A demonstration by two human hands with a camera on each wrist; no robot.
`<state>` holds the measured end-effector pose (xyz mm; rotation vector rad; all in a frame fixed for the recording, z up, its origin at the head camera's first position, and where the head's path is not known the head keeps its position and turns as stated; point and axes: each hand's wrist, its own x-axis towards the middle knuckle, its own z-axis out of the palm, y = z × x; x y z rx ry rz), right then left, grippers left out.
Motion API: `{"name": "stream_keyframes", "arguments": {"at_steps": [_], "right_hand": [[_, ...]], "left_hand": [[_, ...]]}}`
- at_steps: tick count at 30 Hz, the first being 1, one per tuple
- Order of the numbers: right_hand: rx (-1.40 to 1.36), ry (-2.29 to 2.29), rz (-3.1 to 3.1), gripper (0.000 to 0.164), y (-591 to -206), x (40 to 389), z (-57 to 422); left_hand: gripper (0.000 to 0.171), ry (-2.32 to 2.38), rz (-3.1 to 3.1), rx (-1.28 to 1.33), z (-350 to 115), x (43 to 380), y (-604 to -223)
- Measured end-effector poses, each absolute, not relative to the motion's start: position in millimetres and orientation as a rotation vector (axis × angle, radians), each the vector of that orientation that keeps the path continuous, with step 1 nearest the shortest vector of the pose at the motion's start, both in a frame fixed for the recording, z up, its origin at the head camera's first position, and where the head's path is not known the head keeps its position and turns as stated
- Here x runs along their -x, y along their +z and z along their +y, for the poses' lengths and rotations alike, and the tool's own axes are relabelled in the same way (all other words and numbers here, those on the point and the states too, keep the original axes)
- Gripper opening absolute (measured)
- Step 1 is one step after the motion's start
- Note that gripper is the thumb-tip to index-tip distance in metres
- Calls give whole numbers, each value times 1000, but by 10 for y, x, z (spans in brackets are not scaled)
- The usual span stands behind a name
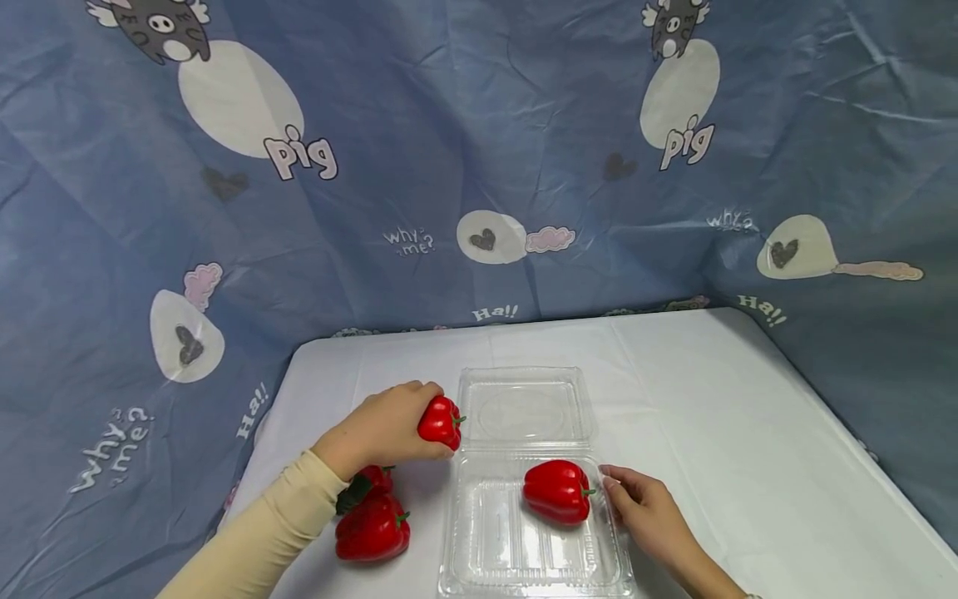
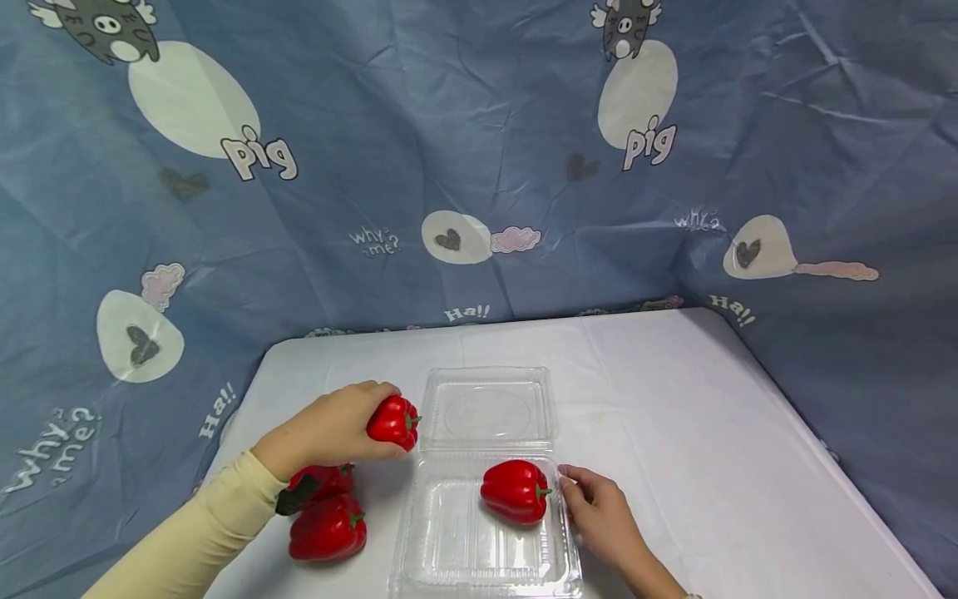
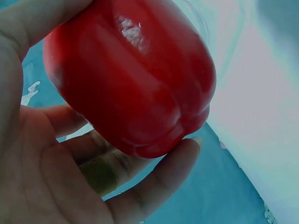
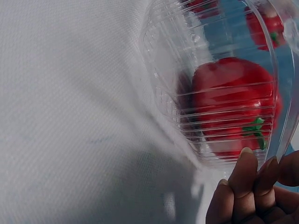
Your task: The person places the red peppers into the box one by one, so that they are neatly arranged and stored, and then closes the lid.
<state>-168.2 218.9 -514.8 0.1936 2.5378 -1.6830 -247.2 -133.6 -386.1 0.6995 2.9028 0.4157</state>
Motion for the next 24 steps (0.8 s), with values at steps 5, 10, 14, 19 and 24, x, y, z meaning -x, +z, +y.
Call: {"name": "stream_keyframes", "arguments": {"at_steps": [5, 10, 14, 19, 24], "right_hand": [[-186, -1691, 2540, 31, -5149, 1678, 2178], [-204, -1682, 2543, 31, -5153, 1678, 2173], [-206, -1680, 2539, 32, -5149, 1676, 2171], [-201, -1693, 2533, 32, -5130, 1677, 2167], [-199, -1678, 2543, 32, -5119, 1666, 2164]], "left_hand": [[71, 420, 2874, -737, -1263, 2442, -3874], [70, 421, 2847, -805, -1163, 2394, -3893], [69, 403, 2835, -850, -1086, 2355, -3922], [67, 373, 2821, -892, -996, 2297, -4002], [63, 347, 2804, -929, -923, 2236, -4091]]}}
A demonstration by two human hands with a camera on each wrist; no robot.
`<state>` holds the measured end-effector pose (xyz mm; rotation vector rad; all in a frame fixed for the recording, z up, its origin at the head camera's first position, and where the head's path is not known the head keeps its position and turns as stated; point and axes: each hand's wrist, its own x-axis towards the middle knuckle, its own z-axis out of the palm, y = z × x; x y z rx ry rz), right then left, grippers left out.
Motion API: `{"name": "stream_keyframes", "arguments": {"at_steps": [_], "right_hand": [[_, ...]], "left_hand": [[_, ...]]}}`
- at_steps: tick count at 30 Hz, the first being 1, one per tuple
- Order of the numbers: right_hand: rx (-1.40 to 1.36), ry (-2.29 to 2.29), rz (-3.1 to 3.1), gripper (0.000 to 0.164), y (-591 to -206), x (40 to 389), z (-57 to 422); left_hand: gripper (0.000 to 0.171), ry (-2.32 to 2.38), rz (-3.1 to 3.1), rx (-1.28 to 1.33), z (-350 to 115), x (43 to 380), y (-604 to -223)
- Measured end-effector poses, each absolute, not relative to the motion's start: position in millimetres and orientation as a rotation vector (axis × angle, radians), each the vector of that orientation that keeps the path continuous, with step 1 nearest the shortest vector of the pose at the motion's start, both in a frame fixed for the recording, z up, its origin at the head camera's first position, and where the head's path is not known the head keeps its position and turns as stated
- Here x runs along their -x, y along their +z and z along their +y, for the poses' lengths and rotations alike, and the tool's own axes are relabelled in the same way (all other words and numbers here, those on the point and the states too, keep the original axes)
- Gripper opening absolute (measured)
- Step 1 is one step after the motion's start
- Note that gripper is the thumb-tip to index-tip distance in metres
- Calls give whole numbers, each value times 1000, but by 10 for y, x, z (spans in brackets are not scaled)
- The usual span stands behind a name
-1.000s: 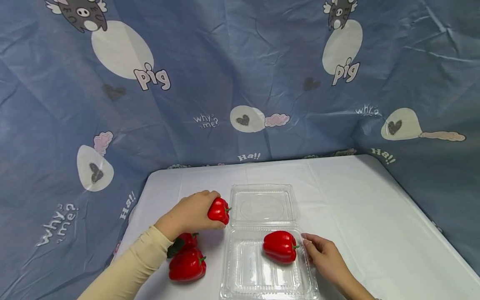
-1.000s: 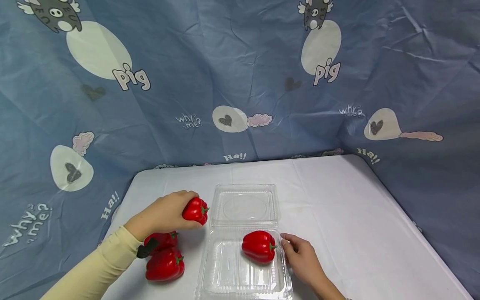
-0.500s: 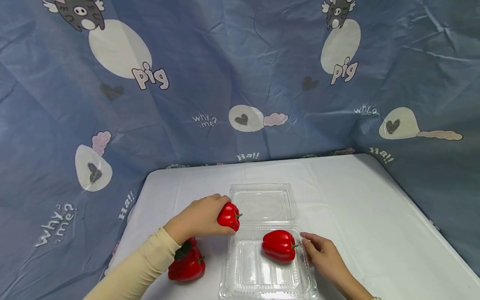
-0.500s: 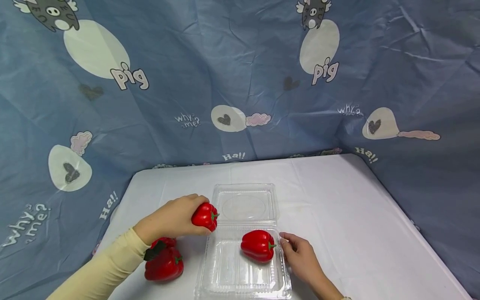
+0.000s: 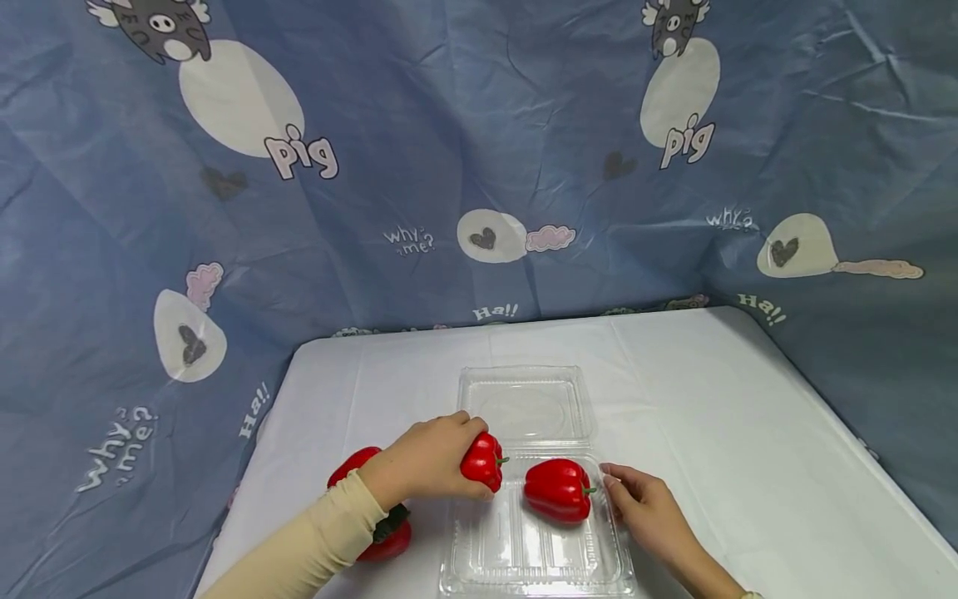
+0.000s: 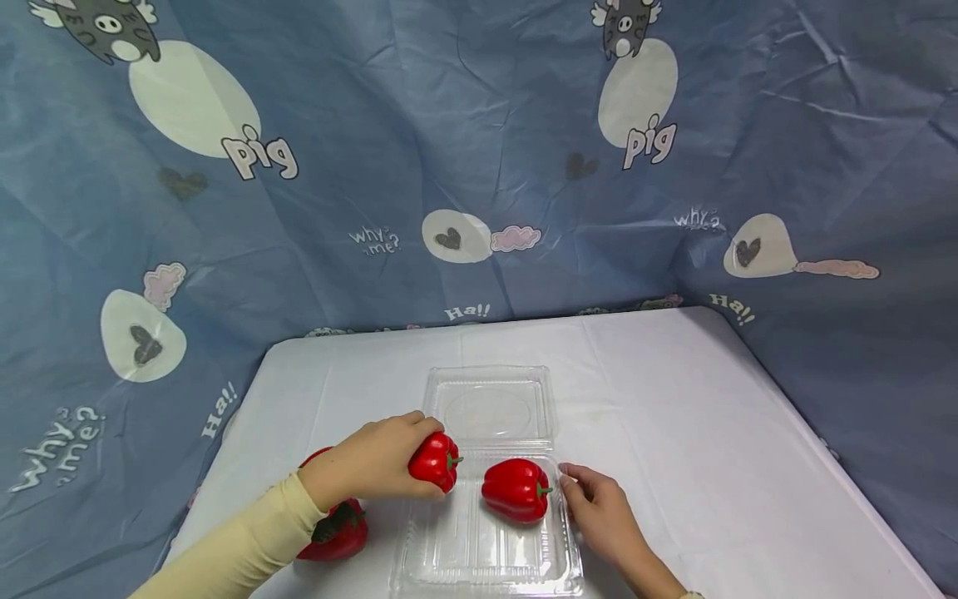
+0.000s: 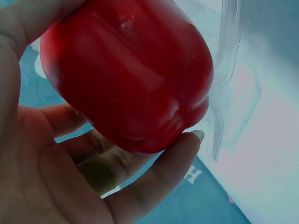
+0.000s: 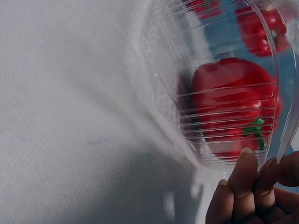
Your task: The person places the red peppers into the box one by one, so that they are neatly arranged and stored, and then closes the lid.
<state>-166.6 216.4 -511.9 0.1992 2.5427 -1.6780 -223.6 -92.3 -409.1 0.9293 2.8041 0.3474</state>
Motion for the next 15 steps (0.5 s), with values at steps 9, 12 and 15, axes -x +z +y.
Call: {"name": "stream_keyframes", "arguments": {"at_steps": [9, 12, 15], "right_hand": [[-194, -1700, 2532, 31, -5132, 1670, 2171], [-191, -1700, 2533, 32, -5132, 1671, 2169], [-191, -1702, 2529, 32, -5131, 1671, 2168]], "left_hand": [[66, 300, 2804, -987, -831, 2233, -4228], [67, 280, 2811, -1012, -806, 2228, -4279], [69, 271, 2822, -1030, -778, 2220, -4331]]}}
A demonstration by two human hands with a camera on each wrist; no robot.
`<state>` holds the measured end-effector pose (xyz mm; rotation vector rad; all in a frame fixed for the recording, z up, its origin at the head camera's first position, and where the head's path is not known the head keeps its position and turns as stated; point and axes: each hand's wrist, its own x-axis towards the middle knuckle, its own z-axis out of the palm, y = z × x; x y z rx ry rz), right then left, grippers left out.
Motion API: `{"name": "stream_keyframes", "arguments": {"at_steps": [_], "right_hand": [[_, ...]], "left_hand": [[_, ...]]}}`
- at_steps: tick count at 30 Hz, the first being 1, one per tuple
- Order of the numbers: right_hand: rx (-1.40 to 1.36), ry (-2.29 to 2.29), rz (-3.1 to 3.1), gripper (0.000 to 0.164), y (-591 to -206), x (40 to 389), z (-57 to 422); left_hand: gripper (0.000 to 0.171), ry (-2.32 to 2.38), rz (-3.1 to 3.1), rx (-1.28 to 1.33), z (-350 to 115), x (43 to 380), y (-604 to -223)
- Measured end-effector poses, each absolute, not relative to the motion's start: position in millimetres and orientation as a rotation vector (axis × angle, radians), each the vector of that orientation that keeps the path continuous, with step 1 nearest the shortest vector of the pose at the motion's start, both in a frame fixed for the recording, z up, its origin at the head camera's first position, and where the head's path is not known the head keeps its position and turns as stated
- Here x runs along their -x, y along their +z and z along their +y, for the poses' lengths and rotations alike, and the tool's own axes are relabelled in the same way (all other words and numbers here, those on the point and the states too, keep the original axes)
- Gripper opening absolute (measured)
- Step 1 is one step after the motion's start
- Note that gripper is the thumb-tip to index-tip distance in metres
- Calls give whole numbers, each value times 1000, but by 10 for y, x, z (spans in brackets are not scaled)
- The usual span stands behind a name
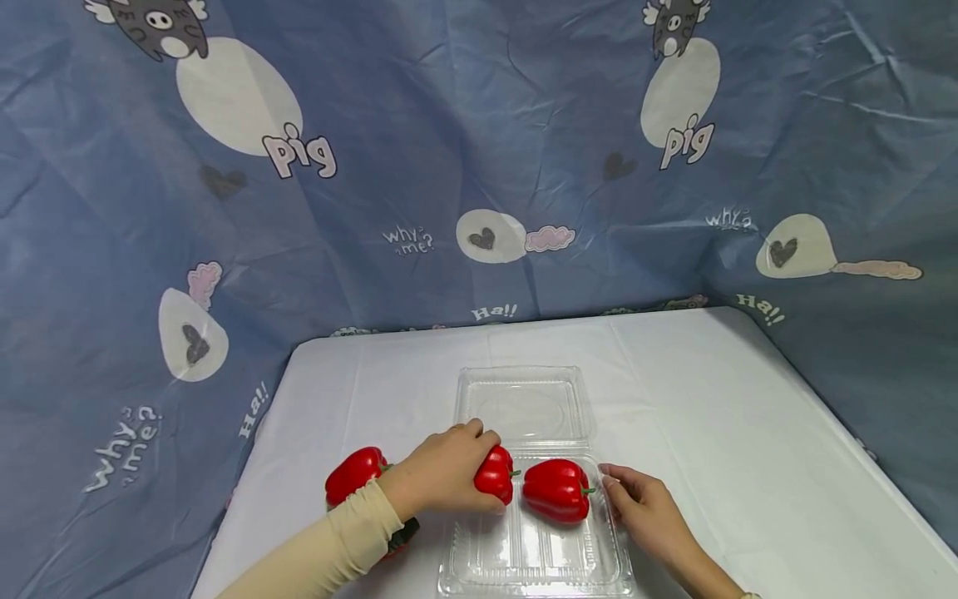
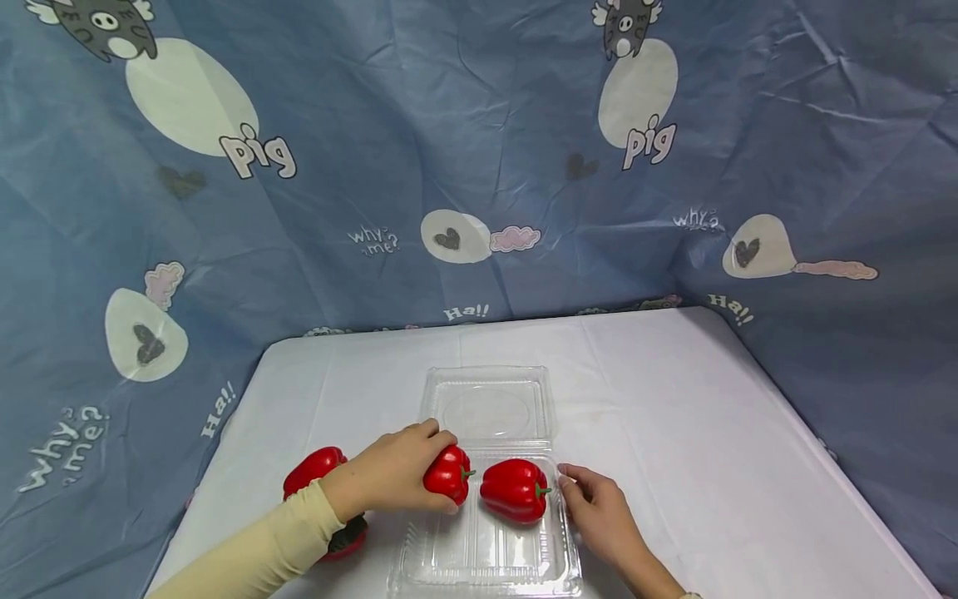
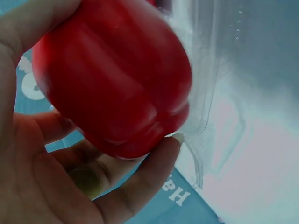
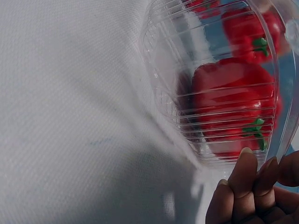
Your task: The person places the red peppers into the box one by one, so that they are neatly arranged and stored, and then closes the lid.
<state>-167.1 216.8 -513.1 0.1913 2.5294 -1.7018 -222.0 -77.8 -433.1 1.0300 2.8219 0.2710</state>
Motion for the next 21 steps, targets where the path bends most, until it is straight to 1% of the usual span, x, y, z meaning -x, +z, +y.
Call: {"name": "stream_keyframes", "arguments": {"at_steps": [6, 16, 21], "right_hand": [[-190, -1710, 2526, 32, -5133, 1679, 2154], [-200, -1724, 2524, 30, -5147, 1752, 2079], [-197, -1726, 2529, 32, -5156, 1780, 2047]], "left_hand": [[69, 247, 2843, -1068, -732, 2224, -4419], [71, 207, 2864, -1159, -771, 2338, -4532], [70, 196, 2874, -1181, -794, 2394, -4586]]}}
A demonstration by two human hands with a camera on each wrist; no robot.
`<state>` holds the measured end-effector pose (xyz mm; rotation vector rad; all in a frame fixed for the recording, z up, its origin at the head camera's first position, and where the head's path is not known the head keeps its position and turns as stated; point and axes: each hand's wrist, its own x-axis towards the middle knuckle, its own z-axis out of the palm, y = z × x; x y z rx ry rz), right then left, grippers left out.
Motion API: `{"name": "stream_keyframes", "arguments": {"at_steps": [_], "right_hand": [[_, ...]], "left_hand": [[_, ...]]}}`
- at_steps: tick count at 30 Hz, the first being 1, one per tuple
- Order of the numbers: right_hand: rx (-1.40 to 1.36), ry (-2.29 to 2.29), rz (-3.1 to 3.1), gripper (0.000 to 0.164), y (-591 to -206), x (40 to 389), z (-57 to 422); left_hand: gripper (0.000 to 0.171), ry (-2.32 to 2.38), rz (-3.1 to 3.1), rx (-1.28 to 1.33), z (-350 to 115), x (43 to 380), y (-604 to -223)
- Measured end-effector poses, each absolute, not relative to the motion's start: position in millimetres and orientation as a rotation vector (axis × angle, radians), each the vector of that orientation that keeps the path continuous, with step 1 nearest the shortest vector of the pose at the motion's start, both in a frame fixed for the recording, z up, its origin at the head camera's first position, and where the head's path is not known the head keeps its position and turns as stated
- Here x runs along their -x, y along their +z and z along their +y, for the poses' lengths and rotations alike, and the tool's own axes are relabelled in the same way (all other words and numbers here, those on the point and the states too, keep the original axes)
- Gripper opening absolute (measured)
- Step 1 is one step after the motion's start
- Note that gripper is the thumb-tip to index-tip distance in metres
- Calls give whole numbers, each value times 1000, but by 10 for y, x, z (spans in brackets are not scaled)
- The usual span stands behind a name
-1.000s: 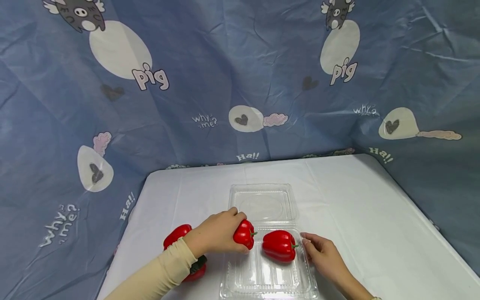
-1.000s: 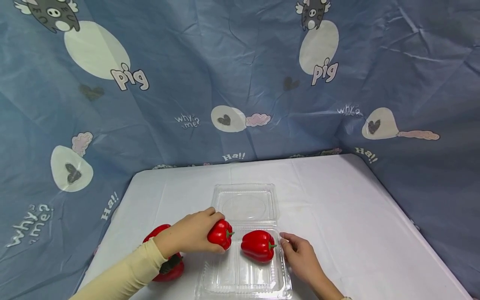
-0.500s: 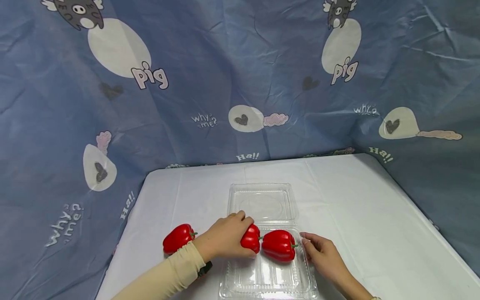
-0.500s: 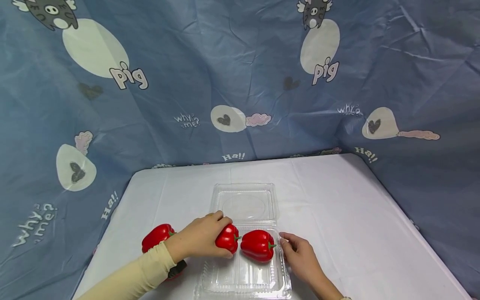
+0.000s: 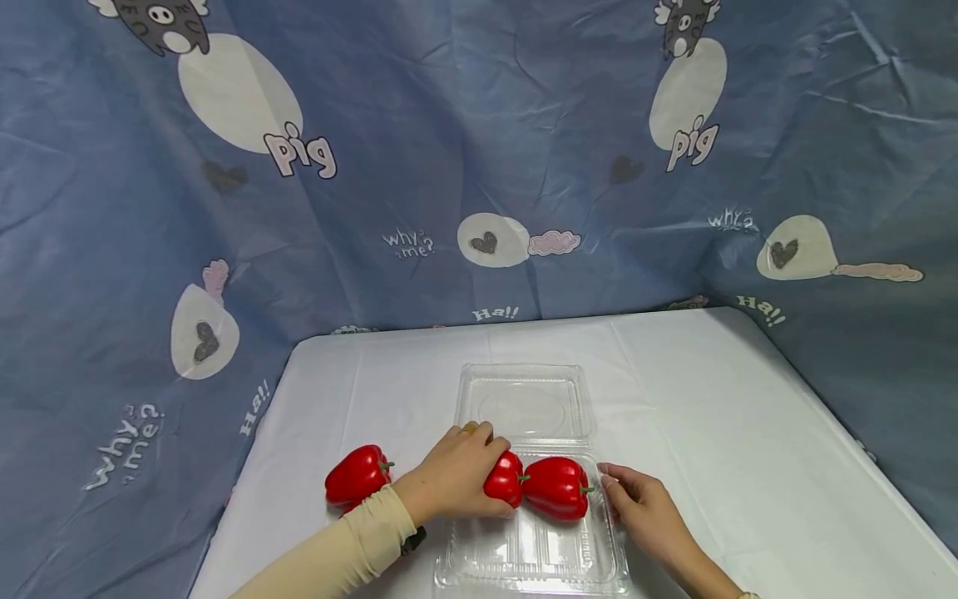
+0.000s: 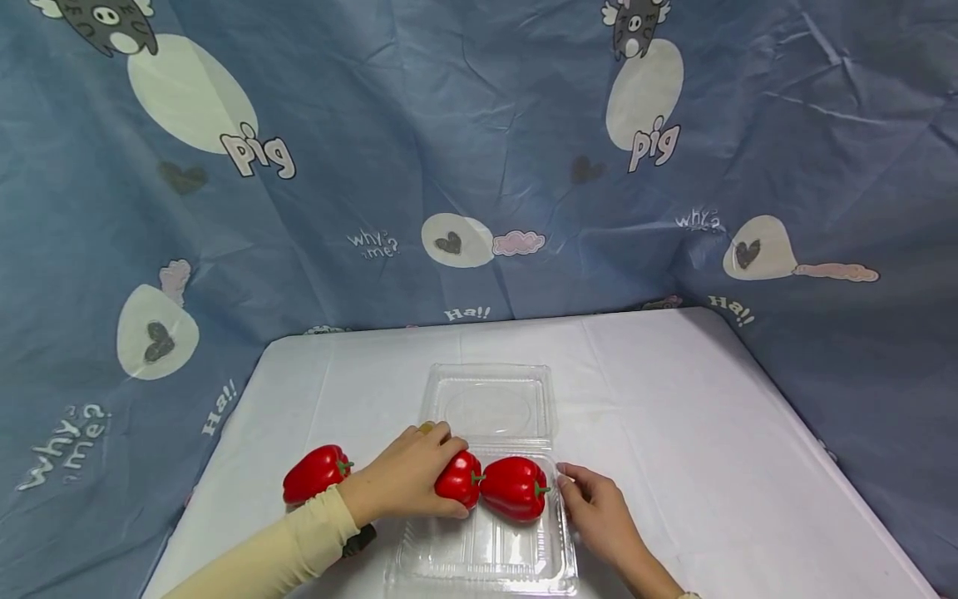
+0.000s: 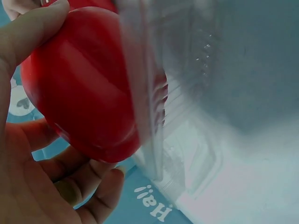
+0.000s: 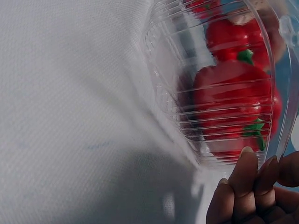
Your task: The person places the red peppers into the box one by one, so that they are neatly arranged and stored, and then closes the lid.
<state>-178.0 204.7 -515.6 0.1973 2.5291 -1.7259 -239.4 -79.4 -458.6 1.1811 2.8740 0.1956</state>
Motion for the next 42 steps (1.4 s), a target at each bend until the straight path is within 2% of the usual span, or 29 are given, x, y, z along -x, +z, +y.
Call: {"name": "stream_keyframes", "arguments": {"at_steps": [19, 28, 42], "right_hand": [[-74, -1682, 2587, 36, -5180, 1785, 2010], [-154, -1650, 2574, 34, -5197, 1802, 2005], [-175, -1620, 2596, 35, -5151, 1786, 2019]], "left_hand": [[92, 104, 2947, -1182, -791, 2379, -4831], [95, 63, 2979, -1218, -770, 2351, -4908], [99, 138, 2953, -1155, -812, 2330, -4822]]}}
